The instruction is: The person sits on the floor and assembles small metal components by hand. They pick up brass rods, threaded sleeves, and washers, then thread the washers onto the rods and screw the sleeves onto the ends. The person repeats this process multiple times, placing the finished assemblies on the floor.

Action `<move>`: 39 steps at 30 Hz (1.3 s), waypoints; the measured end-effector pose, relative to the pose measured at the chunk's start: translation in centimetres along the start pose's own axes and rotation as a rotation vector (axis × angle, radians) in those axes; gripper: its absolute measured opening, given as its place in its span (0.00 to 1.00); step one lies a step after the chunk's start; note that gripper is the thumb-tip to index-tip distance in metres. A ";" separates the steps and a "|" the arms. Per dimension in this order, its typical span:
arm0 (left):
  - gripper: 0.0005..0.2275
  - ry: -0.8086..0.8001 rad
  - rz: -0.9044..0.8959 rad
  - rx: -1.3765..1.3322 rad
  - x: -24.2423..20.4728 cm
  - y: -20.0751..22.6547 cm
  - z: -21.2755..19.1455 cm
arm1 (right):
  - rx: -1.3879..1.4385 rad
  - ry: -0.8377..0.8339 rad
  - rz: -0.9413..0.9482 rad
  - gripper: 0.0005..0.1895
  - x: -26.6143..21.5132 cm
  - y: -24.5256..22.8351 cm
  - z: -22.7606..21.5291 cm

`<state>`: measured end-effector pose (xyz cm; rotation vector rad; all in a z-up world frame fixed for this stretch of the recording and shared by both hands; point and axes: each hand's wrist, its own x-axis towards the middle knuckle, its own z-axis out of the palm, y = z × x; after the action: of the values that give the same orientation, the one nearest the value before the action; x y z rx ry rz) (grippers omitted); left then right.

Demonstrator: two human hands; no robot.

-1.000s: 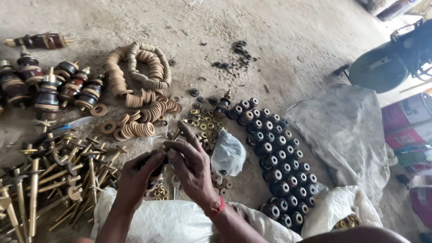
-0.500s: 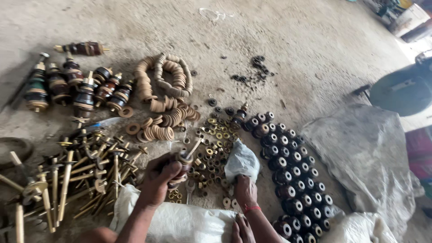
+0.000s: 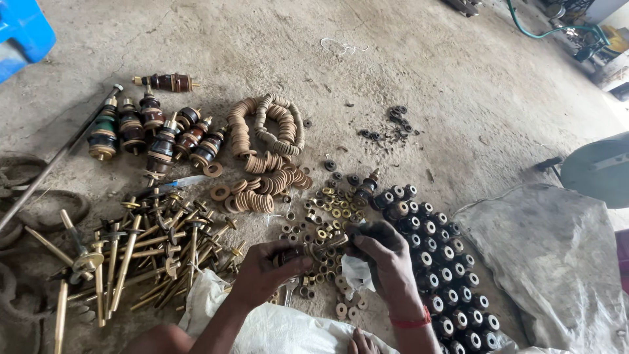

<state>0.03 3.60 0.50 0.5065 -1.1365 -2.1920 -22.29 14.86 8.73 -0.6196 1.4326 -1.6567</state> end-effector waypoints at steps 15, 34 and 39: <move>0.25 0.102 -0.081 0.360 -0.5 1.6 0.5 | -0.679 -0.170 -0.121 0.19 -1.2 -5.4 4.0; 0.24 0.118 0.056 0.650 -2.2 3.9 1.8 | -0.916 -0.352 0.004 0.18 -0.7 -7.7 3.2; 0.21 0.090 0.319 1.078 -2.3 3.7 2.9 | -0.919 -0.403 0.214 0.18 -1.3 -6.5 4.6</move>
<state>1.30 5.22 5.35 0.7633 -2.1238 -1.1288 -19.63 13.41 16.22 -1.1667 1.8242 -0.5830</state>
